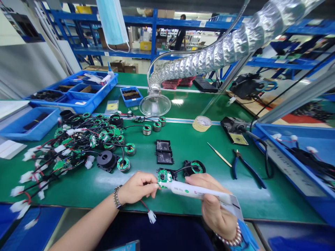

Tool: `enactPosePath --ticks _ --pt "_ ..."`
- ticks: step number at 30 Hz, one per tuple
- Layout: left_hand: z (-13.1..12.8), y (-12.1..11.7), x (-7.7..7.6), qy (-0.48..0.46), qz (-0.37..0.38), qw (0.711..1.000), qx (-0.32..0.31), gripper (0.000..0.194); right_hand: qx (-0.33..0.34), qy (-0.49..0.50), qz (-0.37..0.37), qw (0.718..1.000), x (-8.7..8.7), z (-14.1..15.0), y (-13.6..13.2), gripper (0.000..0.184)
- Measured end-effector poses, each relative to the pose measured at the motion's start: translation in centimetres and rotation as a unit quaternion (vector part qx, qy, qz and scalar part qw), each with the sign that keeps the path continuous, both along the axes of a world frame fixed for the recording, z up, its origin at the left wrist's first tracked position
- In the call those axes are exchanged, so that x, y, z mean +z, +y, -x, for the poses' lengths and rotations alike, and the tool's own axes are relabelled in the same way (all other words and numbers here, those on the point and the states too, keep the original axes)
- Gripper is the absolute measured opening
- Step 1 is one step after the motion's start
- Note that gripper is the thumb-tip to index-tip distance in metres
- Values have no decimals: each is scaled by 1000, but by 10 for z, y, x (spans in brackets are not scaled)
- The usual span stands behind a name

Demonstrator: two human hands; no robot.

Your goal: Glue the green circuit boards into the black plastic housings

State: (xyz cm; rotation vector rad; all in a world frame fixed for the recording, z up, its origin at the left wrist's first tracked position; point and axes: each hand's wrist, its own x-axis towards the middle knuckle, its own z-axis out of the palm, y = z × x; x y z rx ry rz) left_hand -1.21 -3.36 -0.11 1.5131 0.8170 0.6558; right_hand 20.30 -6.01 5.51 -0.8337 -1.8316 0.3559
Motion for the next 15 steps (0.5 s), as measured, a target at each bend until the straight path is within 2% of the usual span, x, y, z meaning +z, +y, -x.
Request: enactPosePath --ticks 7,12,14,15 --pt "0 0 1 0 -2 1000 1 28 -5 -47 -20 999 8 -2 1 37" --pt "-1 0 2 0 10 1000 0 29 64 -162 -59 983 25 -9 -1 37" --pt "-1 -1 1 -4 17 1000 4 29 67 -139 -43 987 27 -11 1 35" --pt "-1 -1 1 -5 20 1000 7 29 49 -93 -21 994 26 -12 5 35"
